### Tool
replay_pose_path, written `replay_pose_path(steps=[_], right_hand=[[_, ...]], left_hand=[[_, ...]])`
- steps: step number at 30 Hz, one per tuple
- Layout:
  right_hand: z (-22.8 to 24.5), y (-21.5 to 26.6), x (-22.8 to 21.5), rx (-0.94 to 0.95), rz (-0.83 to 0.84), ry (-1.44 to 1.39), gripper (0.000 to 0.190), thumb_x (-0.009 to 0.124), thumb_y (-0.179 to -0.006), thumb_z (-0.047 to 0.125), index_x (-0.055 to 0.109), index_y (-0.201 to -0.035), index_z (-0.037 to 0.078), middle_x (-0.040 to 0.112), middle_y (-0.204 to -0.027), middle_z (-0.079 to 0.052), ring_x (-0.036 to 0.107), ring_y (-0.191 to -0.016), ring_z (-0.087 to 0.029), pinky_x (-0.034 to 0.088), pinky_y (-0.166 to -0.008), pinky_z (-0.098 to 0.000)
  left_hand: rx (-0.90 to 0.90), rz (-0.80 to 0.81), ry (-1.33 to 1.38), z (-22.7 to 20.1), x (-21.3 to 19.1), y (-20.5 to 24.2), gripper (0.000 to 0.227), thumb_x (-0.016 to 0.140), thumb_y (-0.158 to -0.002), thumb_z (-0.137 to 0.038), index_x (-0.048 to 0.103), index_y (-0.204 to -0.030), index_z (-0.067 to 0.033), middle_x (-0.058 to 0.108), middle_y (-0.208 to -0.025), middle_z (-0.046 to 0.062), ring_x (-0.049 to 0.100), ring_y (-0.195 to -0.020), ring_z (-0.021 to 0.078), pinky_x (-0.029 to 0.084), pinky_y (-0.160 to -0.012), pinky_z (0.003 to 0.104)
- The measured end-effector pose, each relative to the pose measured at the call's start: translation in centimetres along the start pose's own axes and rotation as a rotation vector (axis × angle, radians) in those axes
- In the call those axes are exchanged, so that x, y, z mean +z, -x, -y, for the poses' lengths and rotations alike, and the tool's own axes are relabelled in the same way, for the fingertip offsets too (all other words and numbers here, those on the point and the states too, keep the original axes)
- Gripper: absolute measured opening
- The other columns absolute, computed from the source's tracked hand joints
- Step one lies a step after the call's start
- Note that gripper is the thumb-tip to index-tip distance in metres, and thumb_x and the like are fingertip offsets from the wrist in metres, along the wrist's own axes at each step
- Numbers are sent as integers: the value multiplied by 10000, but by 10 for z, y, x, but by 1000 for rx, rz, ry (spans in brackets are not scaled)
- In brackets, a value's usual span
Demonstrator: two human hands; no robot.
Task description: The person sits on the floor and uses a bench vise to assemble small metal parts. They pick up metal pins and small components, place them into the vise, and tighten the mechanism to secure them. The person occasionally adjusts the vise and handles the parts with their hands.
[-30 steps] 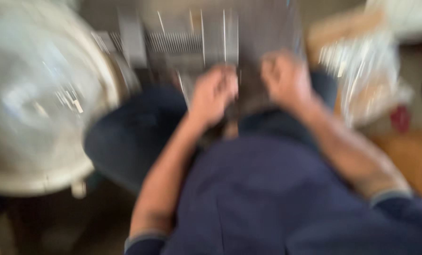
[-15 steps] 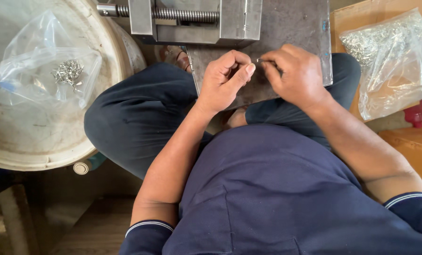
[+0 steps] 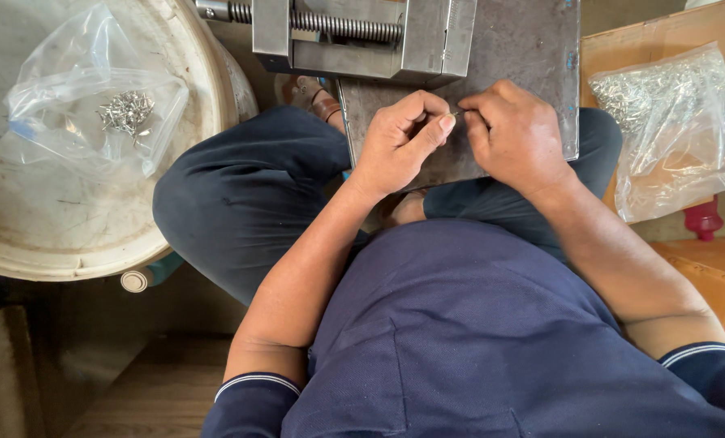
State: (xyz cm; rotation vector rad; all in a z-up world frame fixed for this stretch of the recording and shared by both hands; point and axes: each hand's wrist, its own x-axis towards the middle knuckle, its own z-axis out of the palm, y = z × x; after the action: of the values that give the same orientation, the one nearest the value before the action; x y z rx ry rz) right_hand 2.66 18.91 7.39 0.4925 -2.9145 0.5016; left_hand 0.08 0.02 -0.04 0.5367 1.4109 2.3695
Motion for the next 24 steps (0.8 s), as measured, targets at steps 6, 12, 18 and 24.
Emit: replay_pose_path(steps=[6,12,18,24], right_hand=[[3,-7,3,8,11,65,58,723,-900,115,740,-954,104,653,-877,-130,662,-831,-366,528,-724,-465],[-16,6,17,457,8,-973,129,683,-948,161,675,-965,33,626,-756,0,577,-632,-137,466,-569,-313],[-26,19,39,770,74,-1727,125,666,-994,149,626,-982,31,503,-677,25,416,-547,-67,340,-475,-240],[-26,16,52,653,22,-1467,98,662,-965,125,660,-995,32,588,-746,-2,490,-622,-79,407,-545,-243]], left_hand=[[70,-68,-254,2,1,-4,113,698,-1012,-142,665,-1002,-35,666,-875,-10,606,-830,49,531,-752,232],[-73,-95,-180,-4,5,-2,216,665,-1002,-196,654,-1134,-25,631,-822,-21,546,-749,39,470,-652,228],[-64,58,-37,2,4,-1,226,601,-1073,-215,668,-1043,-1,681,-851,-3,597,-760,60,499,-692,237],[-72,41,-180,-1,1,-2,227,595,-1066,-195,630,-926,-20,656,-758,11,582,-693,72,472,-636,258]])
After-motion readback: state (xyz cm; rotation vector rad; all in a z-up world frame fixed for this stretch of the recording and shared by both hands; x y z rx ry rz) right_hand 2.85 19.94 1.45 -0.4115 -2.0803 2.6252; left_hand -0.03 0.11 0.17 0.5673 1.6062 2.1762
